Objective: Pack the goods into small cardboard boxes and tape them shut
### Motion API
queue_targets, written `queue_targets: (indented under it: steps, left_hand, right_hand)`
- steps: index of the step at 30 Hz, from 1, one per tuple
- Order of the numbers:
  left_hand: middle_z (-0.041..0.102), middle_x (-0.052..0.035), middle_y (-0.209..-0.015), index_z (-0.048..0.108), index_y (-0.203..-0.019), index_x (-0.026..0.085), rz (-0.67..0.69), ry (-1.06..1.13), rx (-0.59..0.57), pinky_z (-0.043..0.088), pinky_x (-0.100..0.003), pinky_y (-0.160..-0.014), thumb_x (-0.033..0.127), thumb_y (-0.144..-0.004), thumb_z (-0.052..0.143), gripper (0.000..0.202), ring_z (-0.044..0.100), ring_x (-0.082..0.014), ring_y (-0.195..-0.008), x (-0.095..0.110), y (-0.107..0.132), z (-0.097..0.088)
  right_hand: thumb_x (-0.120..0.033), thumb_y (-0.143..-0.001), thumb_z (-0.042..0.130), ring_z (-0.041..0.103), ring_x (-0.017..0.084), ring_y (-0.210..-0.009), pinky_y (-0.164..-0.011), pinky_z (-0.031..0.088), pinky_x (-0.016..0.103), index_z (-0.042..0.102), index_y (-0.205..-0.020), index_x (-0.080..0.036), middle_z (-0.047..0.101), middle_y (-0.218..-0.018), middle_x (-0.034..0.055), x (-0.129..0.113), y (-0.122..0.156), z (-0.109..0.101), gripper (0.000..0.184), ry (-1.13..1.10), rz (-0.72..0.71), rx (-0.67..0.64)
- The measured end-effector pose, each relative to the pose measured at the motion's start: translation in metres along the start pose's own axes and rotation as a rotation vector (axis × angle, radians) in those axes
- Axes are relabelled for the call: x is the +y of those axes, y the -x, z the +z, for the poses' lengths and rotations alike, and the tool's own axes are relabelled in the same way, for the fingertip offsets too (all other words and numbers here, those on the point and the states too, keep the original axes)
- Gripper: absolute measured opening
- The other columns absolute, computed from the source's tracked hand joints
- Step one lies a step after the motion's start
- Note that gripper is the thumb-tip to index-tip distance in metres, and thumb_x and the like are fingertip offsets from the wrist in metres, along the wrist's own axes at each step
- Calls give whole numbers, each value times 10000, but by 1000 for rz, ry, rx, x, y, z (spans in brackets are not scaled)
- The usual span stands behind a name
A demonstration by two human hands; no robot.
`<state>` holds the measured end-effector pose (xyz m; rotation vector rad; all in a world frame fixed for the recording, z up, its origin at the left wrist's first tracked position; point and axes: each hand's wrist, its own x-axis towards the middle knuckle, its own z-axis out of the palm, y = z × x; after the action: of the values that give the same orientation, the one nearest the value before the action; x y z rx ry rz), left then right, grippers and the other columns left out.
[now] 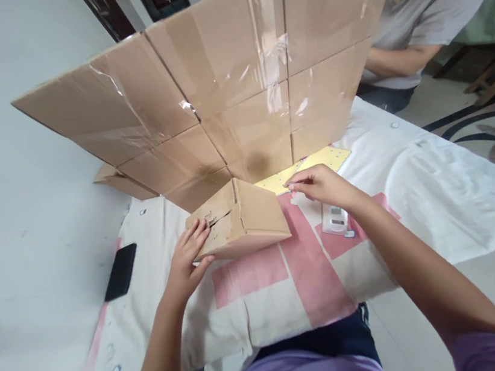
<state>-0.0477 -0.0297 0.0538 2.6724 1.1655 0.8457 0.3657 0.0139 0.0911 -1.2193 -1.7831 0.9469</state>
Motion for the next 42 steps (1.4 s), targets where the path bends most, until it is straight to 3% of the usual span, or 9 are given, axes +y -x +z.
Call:
queue_targets:
  steps: [2,4,7,10,15,21,27,39,42]
  left_hand:
    - [452,-117,-1584,357,-1580,330,52,-15,-55,341,-555,-1199,441,-1003,565,623,353,-318,-1512,-1,-6,-2]
    - [451,-124,-1584,355,-1581,317,91,-21,-97,332,-555,-1198,441,-1004,564,626,341,-320,-1518,-2,-11,-4]
    - [449,-130,-1584,356,-1581,308,113,-25,-118,327,-551,-1196,455,-1008,553,623,343,-320,-1517,-2,-15,-5]
    - [455,-127,-1581,363,-1577,312,119,-35,-112,329,-546,-1190,462,-1007,554,620,347,-319,-1515,-1,-16,-5]
    - [482,-116,-1563,372,-1572,326,128,-71,-113,336,-537,-1178,453,-995,580,626,366,-321,-1505,4,-19,-3]
    - [481,-114,-1565,379,-1567,317,149,-95,-141,330,-524,-1181,459,-998,572,618,368,-314,-1504,8,-24,-3]
    - [479,-107,-1566,391,-1561,308,171,-108,-149,321,-506,-1195,455,-996,579,614,366,-304,-1507,13,-26,-3]
    - [484,-96,-1564,390,-1562,311,201,-113,-175,298,-508,-1209,423,-985,604,625,358,-303,-1511,18,-28,-3]
    - [489,-96,-1560,404,-1553,306,215,-100,-174,285,-509,-1215,411,-982,608,615,356,-299,-1513,18,-29,-3]
  right_hand:
    - [-294,-919,586,595,162,-675,-633,415,271,728,-1005,-201,728,-875,31,-18,7,4,190,38,-109,-46]
    - [-214,-928,558,560,147,-654,-629,385,255,657,-1124,-208,686,-825,-1,-32,17,4,219,112,-173,-83]
    - [-167,-943,544,478,126,-575,-590,328,244,621,-1002,-210,566,-662,-55,-43,31,3,106,185,-201,-131]
    - [-165,-954,558,538,131,-624,-622,368,248,643,-896,-202,622,-714,-33,-44,40,4,109,141,-216,-154]
    - [-165,-995,520,641,181,-867,-796,430,292,680,-922,-205,700,-920,21,-40,45,14,181,159,-276,-189]
    - [-213,-1023,523,571,187,-835,-781,403,307,593,-915,-194,589,-957,38,-33,43,24,129,322,-310,-195]
    - [-71,-977,482,574,186,-836,-773,391,304,583,-917,-199,610,-870,11,-33,42,21,174,273,-333,-224]
    - [-47,-949,496,575,182,-818,-759,414,305,591,-888,-196,615,-860,13,-28,49,25,187,181,-353,-228]
    - [-95,-962,523,608,211,-935,-837,466,342,600,-965,-199,629,-1026,58,-29,52,24,130,191,-317,-220]
